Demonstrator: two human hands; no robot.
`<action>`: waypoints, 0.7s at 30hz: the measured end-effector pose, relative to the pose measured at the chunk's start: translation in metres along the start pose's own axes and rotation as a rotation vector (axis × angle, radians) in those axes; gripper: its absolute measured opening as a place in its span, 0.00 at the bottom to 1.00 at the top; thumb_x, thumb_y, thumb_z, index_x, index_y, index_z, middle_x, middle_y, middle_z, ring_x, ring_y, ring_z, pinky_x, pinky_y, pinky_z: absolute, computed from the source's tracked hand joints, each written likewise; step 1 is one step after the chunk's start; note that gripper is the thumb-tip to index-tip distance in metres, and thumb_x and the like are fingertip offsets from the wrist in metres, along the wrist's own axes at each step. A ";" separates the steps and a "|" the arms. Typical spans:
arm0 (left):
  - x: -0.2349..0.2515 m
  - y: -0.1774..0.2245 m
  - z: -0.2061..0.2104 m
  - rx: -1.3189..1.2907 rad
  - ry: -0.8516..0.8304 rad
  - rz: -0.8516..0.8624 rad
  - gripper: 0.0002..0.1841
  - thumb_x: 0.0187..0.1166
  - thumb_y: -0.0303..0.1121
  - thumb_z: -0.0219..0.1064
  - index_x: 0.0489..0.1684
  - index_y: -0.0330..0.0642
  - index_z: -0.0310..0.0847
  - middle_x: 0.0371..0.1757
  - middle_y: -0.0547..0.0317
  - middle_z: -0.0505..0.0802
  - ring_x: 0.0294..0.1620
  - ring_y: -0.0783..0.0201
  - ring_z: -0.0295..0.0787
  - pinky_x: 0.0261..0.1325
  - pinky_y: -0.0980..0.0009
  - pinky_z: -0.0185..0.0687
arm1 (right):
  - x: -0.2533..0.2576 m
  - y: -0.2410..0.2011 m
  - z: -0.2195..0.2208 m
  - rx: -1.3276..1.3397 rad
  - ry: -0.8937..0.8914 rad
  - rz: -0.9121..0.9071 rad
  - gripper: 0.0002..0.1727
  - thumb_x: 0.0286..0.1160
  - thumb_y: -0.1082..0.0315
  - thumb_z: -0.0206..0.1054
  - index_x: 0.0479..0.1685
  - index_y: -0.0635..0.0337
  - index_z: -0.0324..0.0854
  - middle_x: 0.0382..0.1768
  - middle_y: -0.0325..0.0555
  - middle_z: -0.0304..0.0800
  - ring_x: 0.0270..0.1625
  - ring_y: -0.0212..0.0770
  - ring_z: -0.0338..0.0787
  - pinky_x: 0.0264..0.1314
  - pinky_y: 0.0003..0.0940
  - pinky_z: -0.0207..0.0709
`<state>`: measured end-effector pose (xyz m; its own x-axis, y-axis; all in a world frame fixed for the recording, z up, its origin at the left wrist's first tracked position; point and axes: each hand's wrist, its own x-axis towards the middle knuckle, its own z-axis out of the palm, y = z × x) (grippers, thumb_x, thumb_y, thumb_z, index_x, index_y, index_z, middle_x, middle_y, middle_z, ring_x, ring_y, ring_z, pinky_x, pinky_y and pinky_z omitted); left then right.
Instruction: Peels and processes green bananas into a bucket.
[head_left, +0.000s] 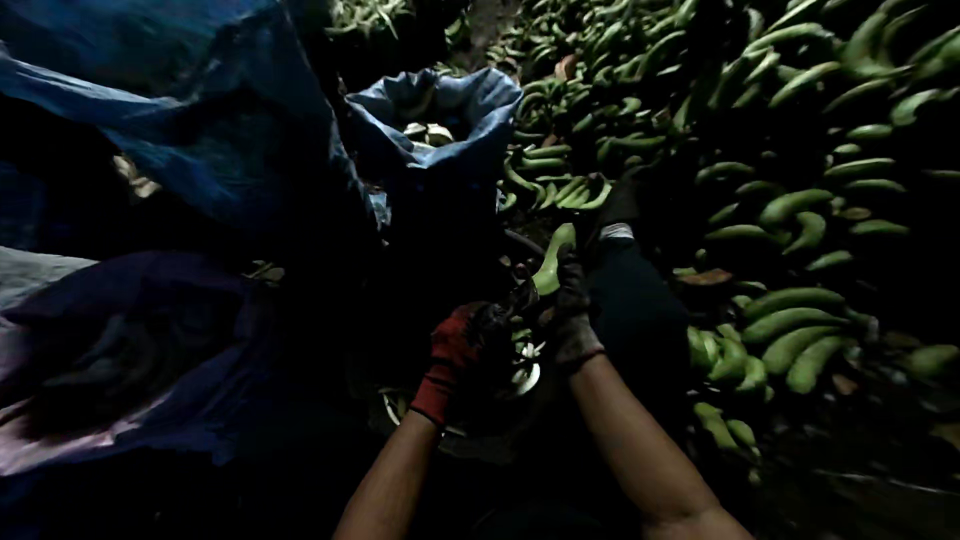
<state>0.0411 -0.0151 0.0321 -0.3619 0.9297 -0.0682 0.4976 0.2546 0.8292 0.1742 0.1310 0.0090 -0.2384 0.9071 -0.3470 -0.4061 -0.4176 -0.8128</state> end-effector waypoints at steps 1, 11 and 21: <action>0.001 0.002 0.002 0.031 -0.027 0.003 0.23 0.85 0.44 0.63 0.72 0.41 0.83 0.69 0.47 0.90 0.71 0.52 0.86 0.78 0.50 0.76 | -0.005 0.000 0.002 -0.044 0.001 0.003 0.36 0.77 0.30 0.57 0.77 0.42 0.73 0.60 0.42 0.89 0.58 0.44 0.90 0.57 0.50 0.87; 0.007 -0.007 0.026 0.125 -0.109 0.035 0.26 0.84 0.52 0.60 0.73 0.47 0.84 0.68 0.48 0.91 0.68 0.49 0.88 0.71 0.42 0.78 | -0.023 0.006 -0.007 -0.184 -0.040 -0.002 0.33 0.84 0.31 0.46 0.78 0.36 0.71 0.63 0.34 0.87 0.58 0.36 0.88 0.57 0.41 0.85; 0.009 -0.025 0.031 0.154 -0.124 0.114 0.25 0.83 0.53 0.63 0.71 0.49 0.85 0.66 0.50 0.92 0.66 0.50 0.89 0.69 0.43 0.80 | -0.035 0.003 -0.001 -0.064 -0.052 0.061 0.30 0.80 0.29 0.51 0.71 0.33 0.75 0.55 0.31 0.89 0.50 0.34 0.90 0.48 0.37 0.87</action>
<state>0.0502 -0.0045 -0.0062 -0.2011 0.9781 -0.0543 0.6479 0.1744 0.7415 0.1817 0.0983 0.0181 -0.3071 0.8753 -0.3735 -0.3325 -0.4664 -0.8197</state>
